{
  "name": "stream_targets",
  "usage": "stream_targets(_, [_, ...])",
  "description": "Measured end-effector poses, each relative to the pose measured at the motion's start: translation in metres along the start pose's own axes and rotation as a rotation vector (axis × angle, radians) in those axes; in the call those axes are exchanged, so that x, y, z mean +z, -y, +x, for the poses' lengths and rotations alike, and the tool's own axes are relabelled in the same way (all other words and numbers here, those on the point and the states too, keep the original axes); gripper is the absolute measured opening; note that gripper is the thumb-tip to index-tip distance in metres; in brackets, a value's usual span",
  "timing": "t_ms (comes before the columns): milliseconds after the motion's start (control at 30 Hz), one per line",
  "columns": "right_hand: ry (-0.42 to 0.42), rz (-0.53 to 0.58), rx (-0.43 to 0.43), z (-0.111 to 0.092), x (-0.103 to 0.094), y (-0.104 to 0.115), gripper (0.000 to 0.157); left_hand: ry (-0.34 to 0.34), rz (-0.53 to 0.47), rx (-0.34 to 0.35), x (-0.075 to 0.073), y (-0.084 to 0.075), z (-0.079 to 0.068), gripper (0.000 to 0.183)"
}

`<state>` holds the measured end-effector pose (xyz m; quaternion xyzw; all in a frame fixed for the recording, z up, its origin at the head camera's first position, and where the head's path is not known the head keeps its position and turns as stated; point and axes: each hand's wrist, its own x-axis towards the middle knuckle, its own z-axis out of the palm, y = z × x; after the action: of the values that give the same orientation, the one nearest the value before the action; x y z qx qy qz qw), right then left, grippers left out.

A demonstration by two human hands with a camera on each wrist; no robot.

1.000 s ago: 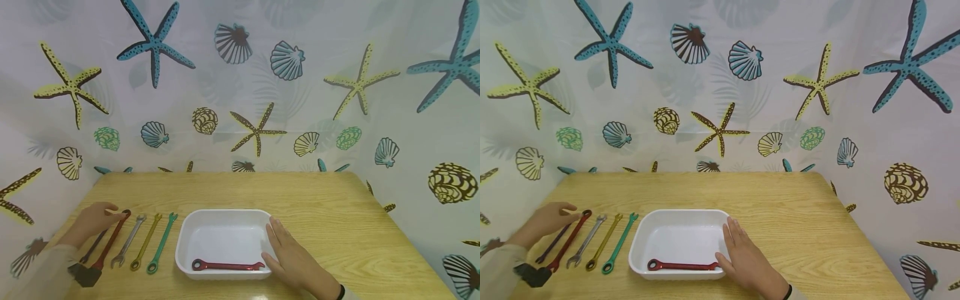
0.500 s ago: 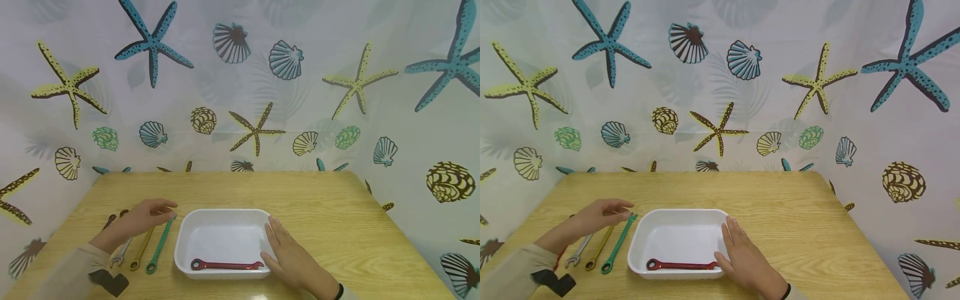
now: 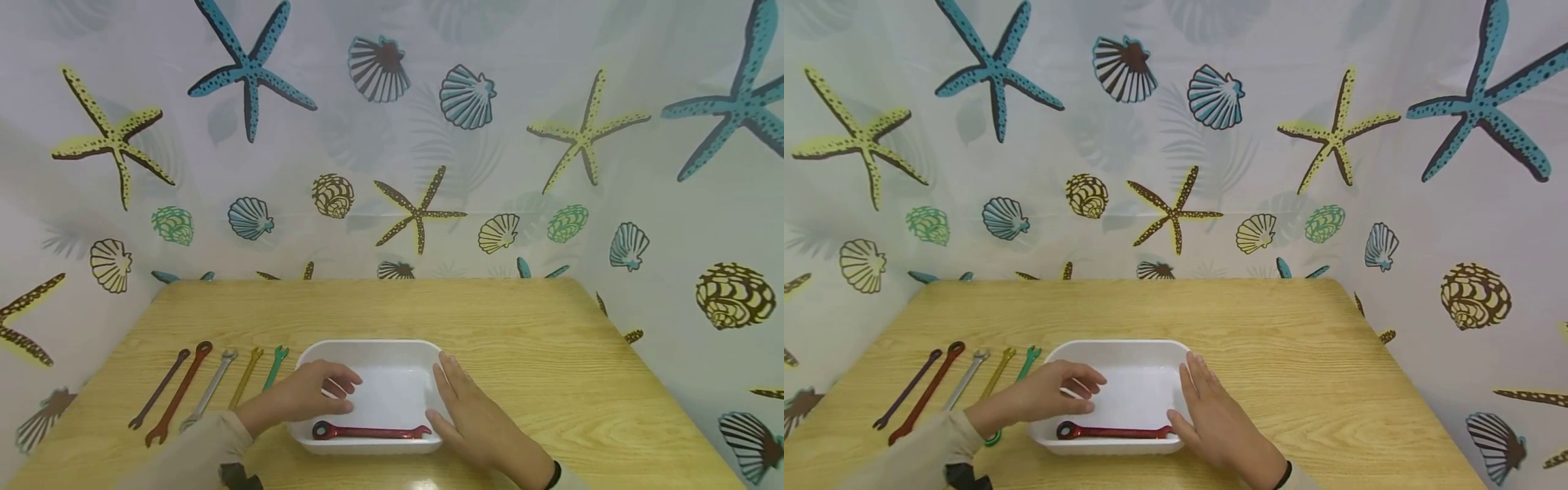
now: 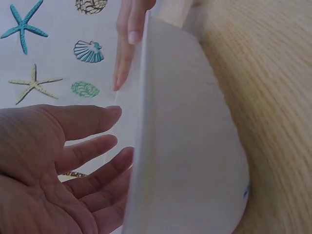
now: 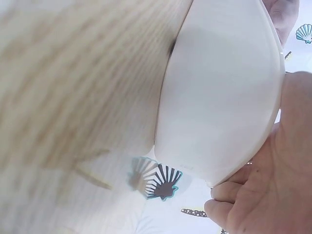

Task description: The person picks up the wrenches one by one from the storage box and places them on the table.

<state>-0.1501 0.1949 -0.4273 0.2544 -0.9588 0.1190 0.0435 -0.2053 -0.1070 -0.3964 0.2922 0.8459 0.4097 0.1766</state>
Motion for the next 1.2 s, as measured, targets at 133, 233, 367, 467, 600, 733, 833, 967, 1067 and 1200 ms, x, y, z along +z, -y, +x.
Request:
stream_targets(133, [0.006,0.002,0.002,0.001,0.0,0.0,0.07,0.037,0.045,-0.002,0.018,-0.002,0.009,0.036])
stream_targets(233, [0.01,0.005,0.004,0.002,0.0,0.0,0.07,0.068,0.108,-0.009,0.029,-0.004,0.012,0.038])
stream_targets(367, [0.006,0.01,0.005,0.002,0.001,0.0,0.07,0.097,0.188,-0.002,0.039,-0.004,0.017,0.037])
stream_targets(467, [-0.003,0.004,0.009,0.002,0.002,-0.001,0.07,0.102,0.218,0.009,0.044,-0.002,0.021,0.034])
stream_targets(600, [-0.013,0.005,0.008,0.001,0.003,-0.001,0.07,0.118,0.24,0.027,0.048,0.0,0.028,0.032])
stream_targets(733, [-0.013,0.012,0.005,0.001,0.003,-0.001,0.069,0.124,0.283,0.043,0.051,0.001,0.033,0.033])
stream_targets(833, [-0.009,0.011,0.01,0.001,0.004,-0.001,0.07,0.12,0.319,0.049,0.052,0.002,0.035,0.034])
stream_targets(967, [-0.01,0.009,0.013,0.001,0.004,-0.001,0.069,0.106,0.339,0.041,0.053,0.004,0.037,0.032])
stream_targets(1067, [-0.009,0.004,0.017,0.002,0.004,-0.001,0.068,0.082,0.343,0.047,0.052,0.006,0.038,0.03])
stream_targets(1200, [-0.002,0.008,0.028,0.002,0.004,0.0,0.069,0.069,0.347,0.076,0.053,0.008,0.041,0.028])
